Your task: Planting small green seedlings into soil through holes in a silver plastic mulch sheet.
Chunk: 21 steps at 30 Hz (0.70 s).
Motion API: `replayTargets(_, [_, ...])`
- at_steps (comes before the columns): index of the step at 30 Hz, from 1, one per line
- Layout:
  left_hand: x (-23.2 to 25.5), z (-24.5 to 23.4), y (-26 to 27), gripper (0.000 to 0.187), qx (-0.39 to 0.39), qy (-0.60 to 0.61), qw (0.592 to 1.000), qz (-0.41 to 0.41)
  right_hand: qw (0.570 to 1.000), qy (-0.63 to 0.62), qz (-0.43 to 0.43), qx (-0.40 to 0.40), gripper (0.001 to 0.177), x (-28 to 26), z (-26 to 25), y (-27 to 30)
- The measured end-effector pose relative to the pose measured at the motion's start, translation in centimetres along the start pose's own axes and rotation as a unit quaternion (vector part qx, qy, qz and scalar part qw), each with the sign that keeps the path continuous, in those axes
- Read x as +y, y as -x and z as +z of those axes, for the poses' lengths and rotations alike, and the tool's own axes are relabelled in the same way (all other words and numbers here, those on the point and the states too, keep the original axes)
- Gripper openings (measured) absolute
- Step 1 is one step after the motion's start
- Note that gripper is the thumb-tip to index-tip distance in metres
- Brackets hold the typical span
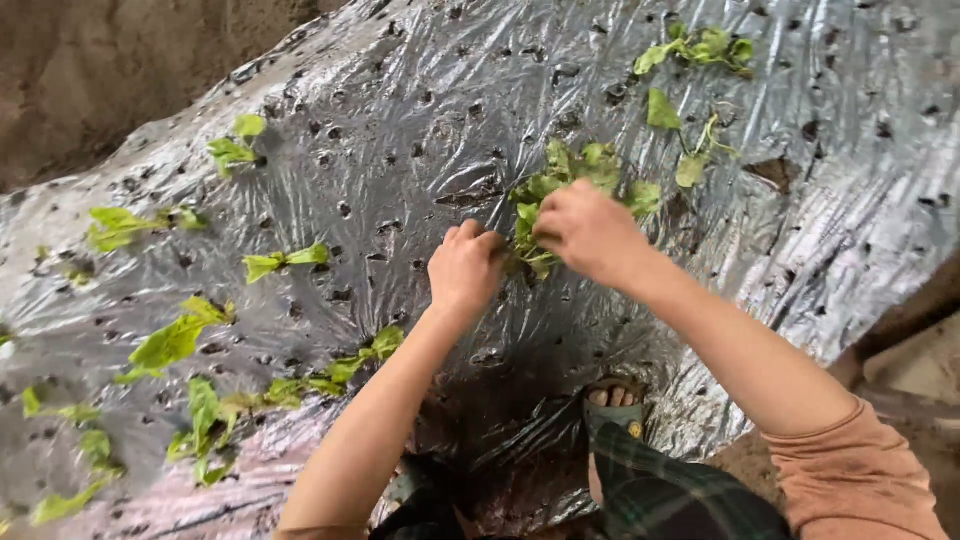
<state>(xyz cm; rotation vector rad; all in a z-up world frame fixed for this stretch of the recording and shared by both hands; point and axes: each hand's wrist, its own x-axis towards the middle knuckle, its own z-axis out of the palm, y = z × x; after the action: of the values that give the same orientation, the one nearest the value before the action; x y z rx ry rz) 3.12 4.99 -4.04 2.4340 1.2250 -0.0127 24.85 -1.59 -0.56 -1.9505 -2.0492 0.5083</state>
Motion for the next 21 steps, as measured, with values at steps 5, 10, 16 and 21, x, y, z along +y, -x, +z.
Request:
replayTargets(5, [-1.1,-4.1,1.6,0.008,-0.018,0.176,0.984,-0.022,0.995,-0.005,-0.086,0.040,0.034,-3.8,0.7,-0.1])
replayTargets(10, [-2.6,-7.4,3.3,0.018,-0.040,0.214,0.974,-0.059,0.990,-0.031,-0.133,0.026,0.023,-5.0,0.8,-2.1])
replayTargets(16, [-7.2,-6.5,4.3,0.029,-0.022,0.303,0.943,-0.138,0.984,-0.141,-0.107,-0.009,0.014,-8.8,1.3,-4.5])
replayTargets(21, [-8.8,-6.4,4.1,0.026,0.028,0.341,0.928,-0.150,0.972,-0.208,0.044,-0.102,0.012,-12.3,-1.0,-6.8])
